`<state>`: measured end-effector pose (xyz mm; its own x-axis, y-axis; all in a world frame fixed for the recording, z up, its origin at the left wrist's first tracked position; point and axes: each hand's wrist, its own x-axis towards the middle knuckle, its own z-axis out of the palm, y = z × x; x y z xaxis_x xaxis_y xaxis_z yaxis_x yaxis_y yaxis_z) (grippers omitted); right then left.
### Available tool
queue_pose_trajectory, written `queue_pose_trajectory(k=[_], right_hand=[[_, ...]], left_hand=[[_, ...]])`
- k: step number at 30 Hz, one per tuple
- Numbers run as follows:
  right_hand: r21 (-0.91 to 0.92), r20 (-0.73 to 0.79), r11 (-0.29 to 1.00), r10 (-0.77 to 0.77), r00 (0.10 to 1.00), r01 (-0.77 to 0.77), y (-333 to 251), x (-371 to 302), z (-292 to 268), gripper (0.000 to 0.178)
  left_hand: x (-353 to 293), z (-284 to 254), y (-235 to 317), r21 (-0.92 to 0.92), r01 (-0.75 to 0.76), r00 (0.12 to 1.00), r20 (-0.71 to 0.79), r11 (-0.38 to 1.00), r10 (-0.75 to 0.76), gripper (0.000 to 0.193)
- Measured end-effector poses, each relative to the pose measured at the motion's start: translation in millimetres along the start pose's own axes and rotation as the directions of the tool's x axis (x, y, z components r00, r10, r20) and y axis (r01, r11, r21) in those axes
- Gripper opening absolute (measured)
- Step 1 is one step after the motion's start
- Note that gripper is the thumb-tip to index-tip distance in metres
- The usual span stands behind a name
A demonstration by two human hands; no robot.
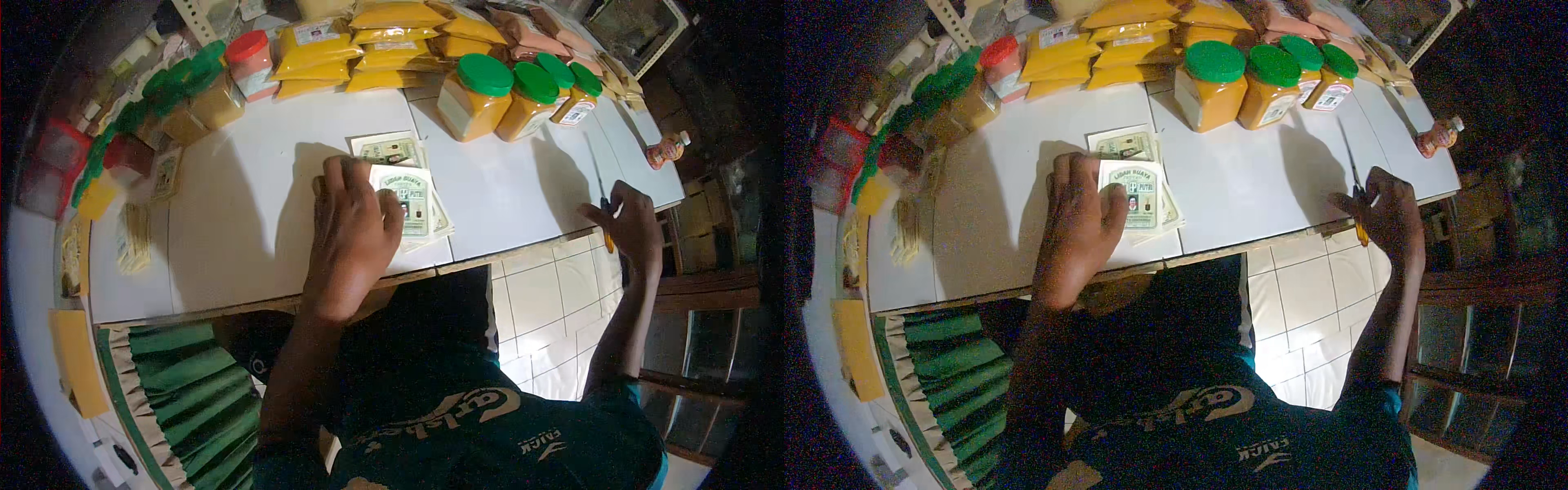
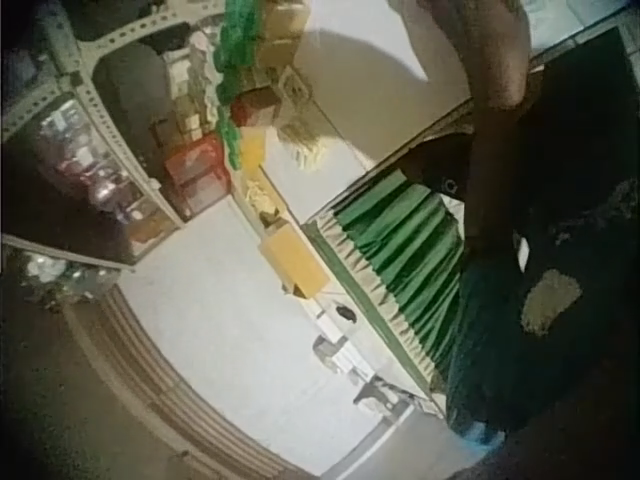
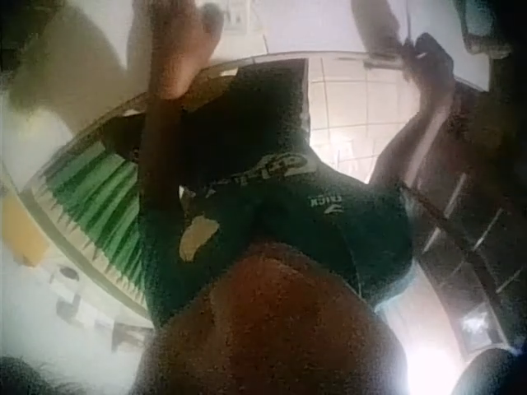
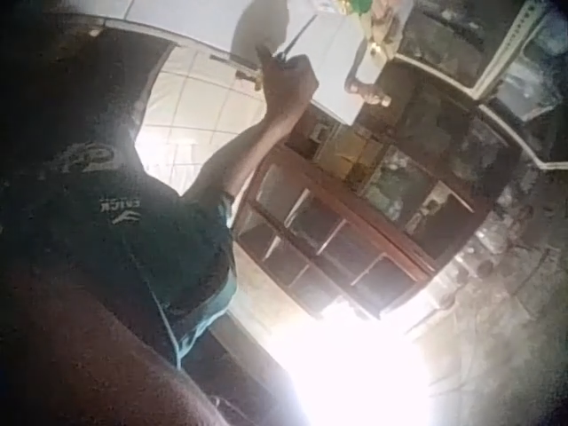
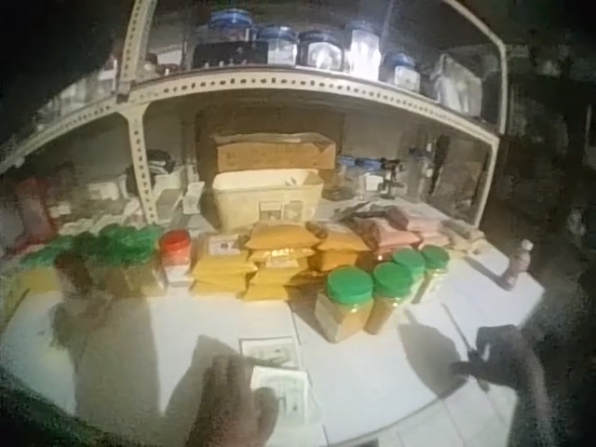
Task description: The recorder uses scissors to cut and separate individual product labels from a larger sheet in a pharmacy environment.
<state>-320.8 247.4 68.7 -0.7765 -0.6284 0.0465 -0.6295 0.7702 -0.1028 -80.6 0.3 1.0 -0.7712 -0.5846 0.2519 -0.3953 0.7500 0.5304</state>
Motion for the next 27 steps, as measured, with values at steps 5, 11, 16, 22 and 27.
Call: queue_pose_trajectory(k=[5,11,16,22,27], right_hand=[[-0.014,0.084,0.999,-0.046,0.995,0.047,29,40,21,0.056],[0.173,0.324,0.984,-0.101,0.941,0.046,30,48,7,0.047],[0.194,0.270,0.951,-0.288,0.919,0.241,36,49,14,0.035],[0.290,0.051,0.932,-0.242,0.969,0.218,14,15,9,0.022],[0.533,-0.330,0.600,-0.502,0.799,0.597,-55,6,15,0.017]], left_hand=[[6,-2,9,0.170,-0.106,0.994,0.008,0.980,0.106,0.049],[21,-5,15,0.221,-0.073,0.973,0.231,0.973,0.021,0.062],[32,-9,9,0.157,-0.054,0.938,0.345,0.986,-0.004,0.057],[20,-16,18,-0.097,-0.012,0.955,0.295,0.995,0.040,0.049],[-8,-32,16,-0.396,0.119,0.988,0.136,0.910,-0.069,0.044]])
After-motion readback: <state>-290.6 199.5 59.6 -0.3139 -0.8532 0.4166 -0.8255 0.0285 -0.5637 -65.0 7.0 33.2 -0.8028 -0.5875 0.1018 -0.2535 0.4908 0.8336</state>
